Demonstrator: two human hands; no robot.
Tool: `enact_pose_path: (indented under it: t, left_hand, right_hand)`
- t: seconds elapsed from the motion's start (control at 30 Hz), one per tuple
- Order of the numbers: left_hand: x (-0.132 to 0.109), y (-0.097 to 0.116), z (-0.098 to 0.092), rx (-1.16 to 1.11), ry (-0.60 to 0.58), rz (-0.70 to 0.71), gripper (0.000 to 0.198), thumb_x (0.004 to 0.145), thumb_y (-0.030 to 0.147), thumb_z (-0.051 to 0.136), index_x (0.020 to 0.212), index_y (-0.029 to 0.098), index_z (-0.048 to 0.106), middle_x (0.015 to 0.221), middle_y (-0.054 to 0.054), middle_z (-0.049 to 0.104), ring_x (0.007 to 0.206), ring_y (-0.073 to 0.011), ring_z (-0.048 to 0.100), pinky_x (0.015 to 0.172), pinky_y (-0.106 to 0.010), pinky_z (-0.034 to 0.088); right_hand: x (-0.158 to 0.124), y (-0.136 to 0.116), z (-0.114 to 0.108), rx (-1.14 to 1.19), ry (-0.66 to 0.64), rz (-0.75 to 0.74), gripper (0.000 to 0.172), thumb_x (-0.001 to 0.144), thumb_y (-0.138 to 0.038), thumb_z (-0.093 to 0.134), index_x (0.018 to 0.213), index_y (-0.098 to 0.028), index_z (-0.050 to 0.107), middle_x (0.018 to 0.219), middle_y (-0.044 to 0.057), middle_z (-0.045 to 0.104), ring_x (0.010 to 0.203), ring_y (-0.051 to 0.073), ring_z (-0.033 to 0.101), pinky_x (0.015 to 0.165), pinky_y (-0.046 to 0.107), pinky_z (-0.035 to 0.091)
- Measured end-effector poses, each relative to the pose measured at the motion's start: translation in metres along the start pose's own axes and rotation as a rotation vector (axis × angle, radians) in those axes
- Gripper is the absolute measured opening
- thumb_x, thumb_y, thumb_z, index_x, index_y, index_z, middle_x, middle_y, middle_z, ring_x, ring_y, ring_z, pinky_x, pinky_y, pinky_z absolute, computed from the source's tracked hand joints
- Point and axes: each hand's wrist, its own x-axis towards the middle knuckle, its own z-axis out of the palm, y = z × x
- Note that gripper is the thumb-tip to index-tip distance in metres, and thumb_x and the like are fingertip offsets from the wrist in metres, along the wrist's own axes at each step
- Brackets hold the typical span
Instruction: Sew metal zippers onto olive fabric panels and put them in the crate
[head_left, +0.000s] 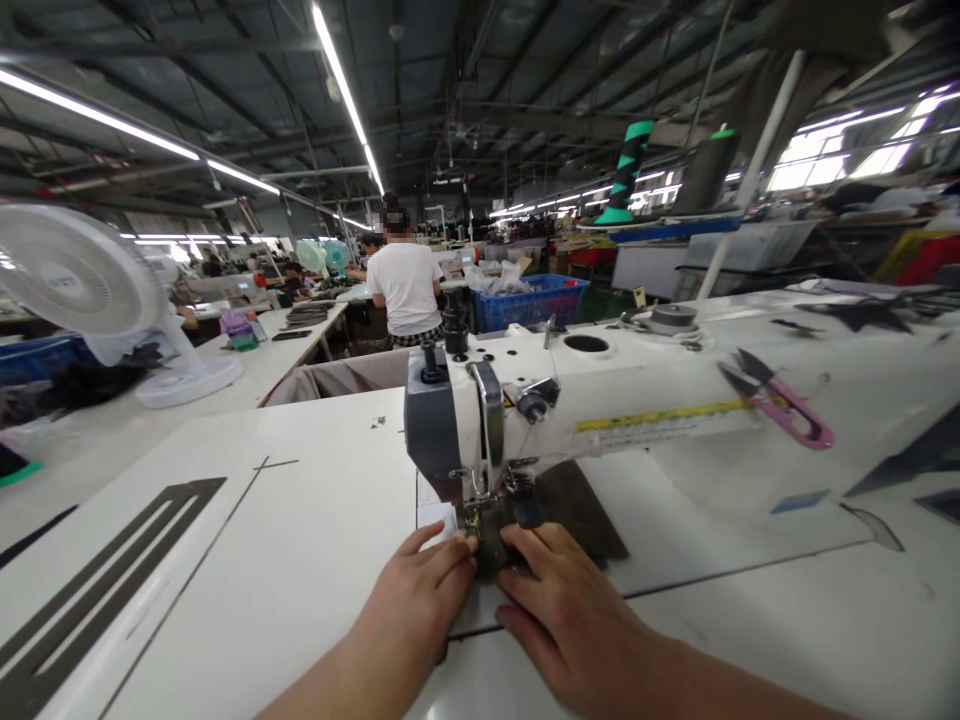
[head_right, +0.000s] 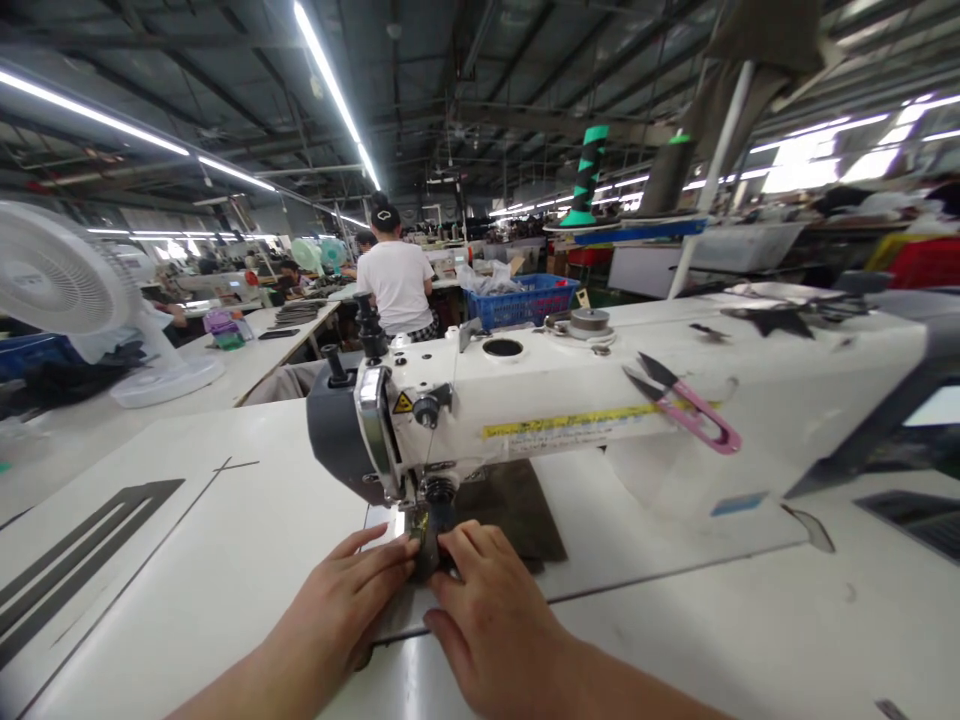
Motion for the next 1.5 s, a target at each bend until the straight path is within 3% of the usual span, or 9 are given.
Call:
enact_pose_path:
  t: [0.1, 0.2, 0.33, 0.43, 0.53, 0.67, 1.0, 1.5]
  left_hand:
    - [0.002, -0.004, 0.004, -0.006, 0.033, -0.011, 0.027, 0.089, 0.014, 0.031, 0.093, 0.014, 0.057, 0.090, -0.010, 0.065, 0.078, -0.0189, 0.064, 0.087, -0.041, 0.049]
    - [0.006, -0.005, 0.001, -0.016, -0.013, -0.039, 0.024, 0.089, 0.016, 0.034, 0.096, 0.013, 0.057, 0.089, -0.010, 0.064, 0.082, -0.0200, 0.062, 0.087, -0.039, 0.049]
    - [0.007, -0.004, -0.002, -0.012, -0.004, -0.105, 0.018, 0.088, 0.016, 0.041, 0.095, 0.013, 0.057, 0.088, -0.009, 0.061, 0.086, -0.0210, 0.059, 0.082, -0.035, 0.051]
    - [0.004, -0.002, 0.000, 0.054, 0.017, -0.144, 0.016, 0.088, 0.016, 0.043, 0.093, 0.015, 0.058, 0.094, -0.011, 0.059, 0.089, -0.0215, 0.058, 0.079, -0.035, 0.052]
    - [0.000, -0.002, 0.003, 0.133, 0.012, -0.124, 0.020, 0.090, 0.014, 0.039, 0.096, 0.015, 0.058, 0.102, -0.012, 0.059, 0.096, -0.0216, 0.057, 0.086, -0.039, 0.049]
    - [0.003, -0.004, 0.006, 0.106, -0.053, -0.124, 0.020, 0.090, 0.012, 0.039, 0.096, 0.015, 0.058, 0.092, -0.007, 0.062, 0.089, -0.0171, 0.060, 0.092, -0.037, 0.045]
    - [0.008, -0.007, 0.005, 0.123, -0.041, -0.115, 0.014, 0.088, 0.012, 0.045, 0.087, 0.013, 0.059, 0.085, -0.006, 0.063, 0.084, -0.0169, 0.061, 0.087, -0.032, 0.047]
    - [0.009, -0.012, 0.010, 0.145, -0.019, -0.103, 0.014, 0.084, 0.006, 0.046, 0.082, 0.011, 0.060, 0.085, -0.007, 0.065, 0.080, -0.0176, 0.062, 0.084, -0.032, 0.049]
  right_hand:
    - [0.005, 0.003, -0.002, -0.013, -0.007, 0.000, 0.014, 0.078, -0.017, 0.051, 0.089, -0.018, 0.061, 0.101, 0.009, 0.054, 0.093, 0.025, 0.046, 0.083, 0.043, 0.040]
    - [0.008, 0.005, -0.004, -0.021, 0.010, -0.024, 0.020, 0.077, -0.018, 0.053, 0.095, -0.018, 0.061, 0.105, 0.010, 0.055, 0.096, 0.025, 0.048, 0.083, 0.041, 0.042]
    - [0.007, 0.007, -0.002, -0.122, 0.190, -0.103, 0.015, 0.082, -0.016, 0.049, 0.084, -0.017, 0.063, 0.087, 0.009, 0.061, 0.080, 0.021, 0.054, 0.072, 0.036, 0.047]
    - [0.009, 0.010, 0.003, -0.230, 0.282, -0.165, 0.022, 0.087, -0.015, 0.043, 0.094, -0.014, 0.064, 0.090, 0.011, 0.065, 0.086, 0.022, 0.059, 0.078, 0.037, 0.050]
    - [0.016, 0.014, 0.010, -0.240, 0.241, -0.184, 0.032, 0.090, -0.012, 0.033, 0.105, -0.007, 0.061, 0.099, 0.013, 0.066, 0.091, 0.022, 0.061, 0.081, 0.035, 0.052]
    - [0.025, 0.017, 0.014, -0.175, 0.181, -0.181, 0.036, 0.091, -0.009, 0.027, 0.094, -0.006, 0.064, 0.090, 0.014, 0.068, 0.082, 0.020, 0.065, 0.075, 0.032, 0.055]
    - [0.029, 0.017, 0.009, -0.114, 0.158, -0.124, 0.036, 0.090, -0.011, 0.029, 0.079, -0.012, 0.062, 0.077, 0.011, 0.067, 0.080, 0.022, 0.065, 0.075, 0.034, 0.054]
    - [0.033, 0.018, 0.010, -0.104, 0.144, -0.087, 0.035, 0.091, -0.011, 0.028, 0.079, -0.013, 0.061, 0.074, 0.010, 0.066, 0.080, 0.021, 0.065, 0.074, 0.032, 0.054]
